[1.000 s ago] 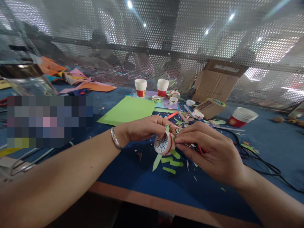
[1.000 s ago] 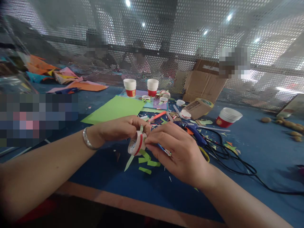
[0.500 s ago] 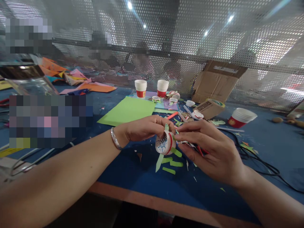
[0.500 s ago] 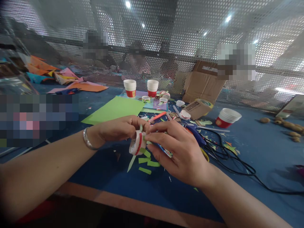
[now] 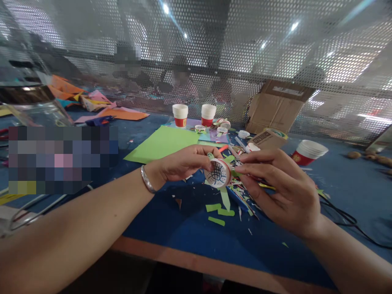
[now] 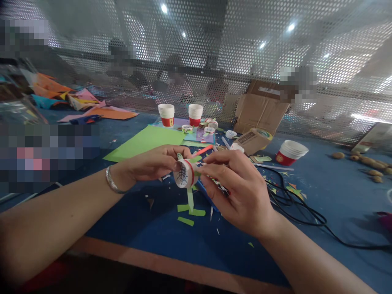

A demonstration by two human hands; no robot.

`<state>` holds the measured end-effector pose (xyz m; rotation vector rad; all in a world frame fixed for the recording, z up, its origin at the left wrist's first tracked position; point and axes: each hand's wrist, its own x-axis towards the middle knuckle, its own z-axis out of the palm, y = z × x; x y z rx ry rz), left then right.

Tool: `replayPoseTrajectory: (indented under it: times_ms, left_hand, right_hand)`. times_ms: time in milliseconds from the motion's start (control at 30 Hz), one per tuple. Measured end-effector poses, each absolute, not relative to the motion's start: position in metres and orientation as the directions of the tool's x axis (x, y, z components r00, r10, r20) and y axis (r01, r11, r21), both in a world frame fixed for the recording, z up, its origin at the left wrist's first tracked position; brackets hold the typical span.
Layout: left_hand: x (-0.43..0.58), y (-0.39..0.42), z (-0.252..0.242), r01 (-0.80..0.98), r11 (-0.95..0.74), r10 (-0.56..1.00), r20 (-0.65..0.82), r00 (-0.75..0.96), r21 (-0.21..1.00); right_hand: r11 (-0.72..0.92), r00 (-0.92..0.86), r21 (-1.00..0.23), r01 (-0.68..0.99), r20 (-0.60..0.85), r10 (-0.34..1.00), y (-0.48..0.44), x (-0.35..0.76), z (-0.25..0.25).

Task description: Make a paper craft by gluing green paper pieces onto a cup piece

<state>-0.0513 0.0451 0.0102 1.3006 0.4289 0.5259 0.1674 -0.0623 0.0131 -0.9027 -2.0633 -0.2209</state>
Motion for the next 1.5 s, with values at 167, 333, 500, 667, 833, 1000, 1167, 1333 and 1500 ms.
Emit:
replayPoseTrajectory:
  times_ms: [167, 333, 500, 667, 833, 1000, 1167, 1333, 1500]
  left_hand:
    - [-0.051, 0.044, 0.011, -0.153, 0.165, 0.607, 0.022, 0.795, 0.974]
    - [-0.048, 0.044, 0.009, -0.217, 0.143, 0.69, 0.06, 0.722, 0.966]
    - [-0.042, 0.045, 0.003, -0.31, 0.102, 0.744, 0.134, 0.654, 0.945]
    - [-0.036, 0.04, -0.001, -0.313, 0.075, 0.763, 0.147, 0.629, 0.947]
    - [-0.036, 0.037, 0.004, -0.273, 0.105, 0.749, 0.105, 0.655, 0.956]
    - [-0.04, 0.04, 0.007, -0.185, 0.142, 0.717, 0.028, 0.697, 0.972]
    - [-0.043, 0.044, 0.005, -0.137, 0.138, 0.714, -0.003, 0.7, 0.981]
    - [-0.044, 0.045, 0.005, -0.086, 0.124, 0.702, -0.027, 0.712, 0.989]
    - [-0.047, 0.046, 0.01, -0.006, 0.057, 0.702, -0.036, 0.711, 0.998]
  right_hand:
    - [0.733, -0.424, -0.106, 0.672, 0.757, 0.497, -0.06, 0.169, 0.011]
    - [0.664, -0.304, -0.147, 0.733, 0.802, 0.514, -0.061, 0.168, 0.013]
    - [0.527, -0.107, -0.37, 0.765, 0.734, 0.67, -0.054, 0.168, 0.008]
    - [0.508, -0.055, -0.634, 0.583, 0.593, 0.803, -0.045, 0.167, 0.001]
    - [0.471, -0.037, -0.789, 0.395, 0.499, 0.866, -0.043, 0.165, 0.004]
    - [0.349, -0.047, -0.912, 0.215, 0.347, 0.937, -0.038, 0.17, 0.005]
    - [0.248, -0.051, -0.965, 0.086, 0.245, 0.968, -0.033, 0.174, -0.001]
    - [0.217, -0.059, -0.975, 0.044, 0.214, 0.975, -0.031, 0.175, -0.002]
    - [0.173, -0.081, -0.982, 0.077, 0.166, 0.983, -0.029, 0.174, -0.001]
